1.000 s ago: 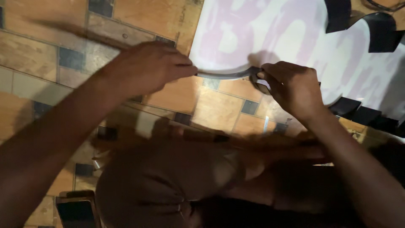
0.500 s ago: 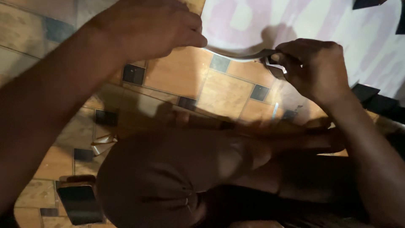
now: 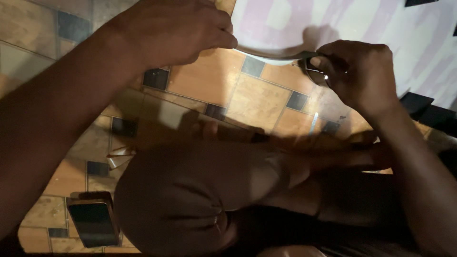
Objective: The person applies black vinyl to the edges of large white letters on the floor. They use a heat gun to warm the vinyl, then press and smooth it with their hands and a small tool to ensure adhesion.
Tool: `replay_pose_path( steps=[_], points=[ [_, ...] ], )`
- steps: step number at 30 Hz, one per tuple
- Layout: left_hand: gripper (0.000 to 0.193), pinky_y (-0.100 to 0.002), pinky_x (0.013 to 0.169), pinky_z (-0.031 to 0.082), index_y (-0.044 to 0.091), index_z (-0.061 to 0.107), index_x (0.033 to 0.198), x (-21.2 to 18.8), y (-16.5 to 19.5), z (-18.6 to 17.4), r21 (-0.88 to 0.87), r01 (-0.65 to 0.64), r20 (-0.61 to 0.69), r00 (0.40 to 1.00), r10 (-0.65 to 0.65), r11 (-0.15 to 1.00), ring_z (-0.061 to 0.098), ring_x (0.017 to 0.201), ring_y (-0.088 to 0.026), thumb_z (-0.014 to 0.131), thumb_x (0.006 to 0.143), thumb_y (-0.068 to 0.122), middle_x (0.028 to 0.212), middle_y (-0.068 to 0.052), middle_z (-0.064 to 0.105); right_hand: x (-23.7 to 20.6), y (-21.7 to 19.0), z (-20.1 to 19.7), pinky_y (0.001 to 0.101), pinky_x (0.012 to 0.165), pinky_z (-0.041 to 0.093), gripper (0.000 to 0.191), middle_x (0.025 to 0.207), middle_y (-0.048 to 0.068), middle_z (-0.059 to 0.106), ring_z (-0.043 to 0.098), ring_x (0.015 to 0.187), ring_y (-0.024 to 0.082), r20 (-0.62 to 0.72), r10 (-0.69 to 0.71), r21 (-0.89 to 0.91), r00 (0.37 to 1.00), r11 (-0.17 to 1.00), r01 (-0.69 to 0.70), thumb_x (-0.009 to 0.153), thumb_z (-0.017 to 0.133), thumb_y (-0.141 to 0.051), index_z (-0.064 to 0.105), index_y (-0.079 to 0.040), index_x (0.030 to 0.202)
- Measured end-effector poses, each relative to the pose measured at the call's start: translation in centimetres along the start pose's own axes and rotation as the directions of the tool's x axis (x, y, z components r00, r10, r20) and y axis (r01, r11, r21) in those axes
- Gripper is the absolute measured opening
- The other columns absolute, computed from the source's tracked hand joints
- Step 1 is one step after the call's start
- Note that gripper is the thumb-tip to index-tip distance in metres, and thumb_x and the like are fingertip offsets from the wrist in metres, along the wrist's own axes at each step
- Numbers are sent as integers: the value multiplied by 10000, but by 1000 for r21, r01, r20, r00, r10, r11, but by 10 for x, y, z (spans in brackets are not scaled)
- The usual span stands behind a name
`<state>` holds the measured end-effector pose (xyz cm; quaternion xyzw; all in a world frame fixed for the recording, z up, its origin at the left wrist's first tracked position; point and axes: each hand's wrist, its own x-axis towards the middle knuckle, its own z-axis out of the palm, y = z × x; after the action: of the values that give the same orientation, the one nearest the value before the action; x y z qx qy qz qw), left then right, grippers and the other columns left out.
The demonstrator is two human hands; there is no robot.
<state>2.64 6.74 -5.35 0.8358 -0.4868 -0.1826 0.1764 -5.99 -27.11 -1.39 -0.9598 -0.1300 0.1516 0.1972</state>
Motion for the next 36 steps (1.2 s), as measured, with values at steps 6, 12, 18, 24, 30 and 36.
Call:
replay_pose_path(
  steps=[6, 12, 18, 24, 30, 36],
  points=[
    [439, -379, 958, 528, 188, 736, 1256, -2, -4, 9, 26, -2, -23, 1000, 3, 1000, 639, 1160, -208, 663, 866, 1, 1246, 14, 707, 0, 1, 1, 321, 596, 494, 189, 833, 102, 721, 653, 645, 177, 5, 11, -11, 1000, 1000, -11, 1072, 806, -237, 791, -59, 1132],
    [405, -390, 961, 521, 183, 750, 1235, -5, -4, 11, 15, -21, -73, 997, 22, 1000, 633, 1160, -205, 657, 882, 8, 1248, 14, 703, -2, 1, 2, 317, 630, 514, 192, 889, 113, 735, 679, 699, 183, -13, -18, 7, 1000, 1000, 18, 1073, 796, -216, 779, -46, 1161],
    [403, -389, 979, 518, 169, 756, 1235, -6, -5, 15, 6, -30, -107, 994, 30, 1000, 648, 1165, -210, 637, 898, -17, 1244, -1, 706, -1, 4, 3, 324, 623, 509, 178, 908, 121, 740, 670, 685, 193, -17, -57, 11, 998, 998, 57, 1073, 791, -197, 779, -40, 1155],
    [456, -391, 957, 529, 157, 757, 1234, -6, -8, 18, -62, -23, -101, 995, 16, 998, 661, 1122, -236, 629, 860, -71, 1229, -14, 708, -1, 3, 4, 342, 615, 513, 167, 884, 122, 742, 673, 672, 213, -36, -31, 8, 999, 999, 32, 1036, 809, -189, 790, -39, 1108],
    [477, -412, 877, 545, 170, 739, 1265, -3, 3, 12, 57, 35, -82, 996, -31, 998, 675, 1063, -246, 670, 831, -14, 1197, -34, 708, 0, -4, 2, 330, 685, 572, 144, 944, 137, 760, 730, 753, 221, -116, -106, 28, 988, 994, 110, 1049, 773, -142, 785, -12, 1110],
    [429, -443, 840, 545, 178, 719, 1341, -21, 34, -20, 15, 181, -204, 963, -174, 983, 696, 1001, -274, 662, 950, 12, 1168, -46, 734, -21, -9, -8, 284, 726, 593, 205, 1021, 144, 718, 731, 888, 193, -319, 86, 471, 944, 879, 79, 1081, 618, -127, 660, 35, 1201]
  ],
)
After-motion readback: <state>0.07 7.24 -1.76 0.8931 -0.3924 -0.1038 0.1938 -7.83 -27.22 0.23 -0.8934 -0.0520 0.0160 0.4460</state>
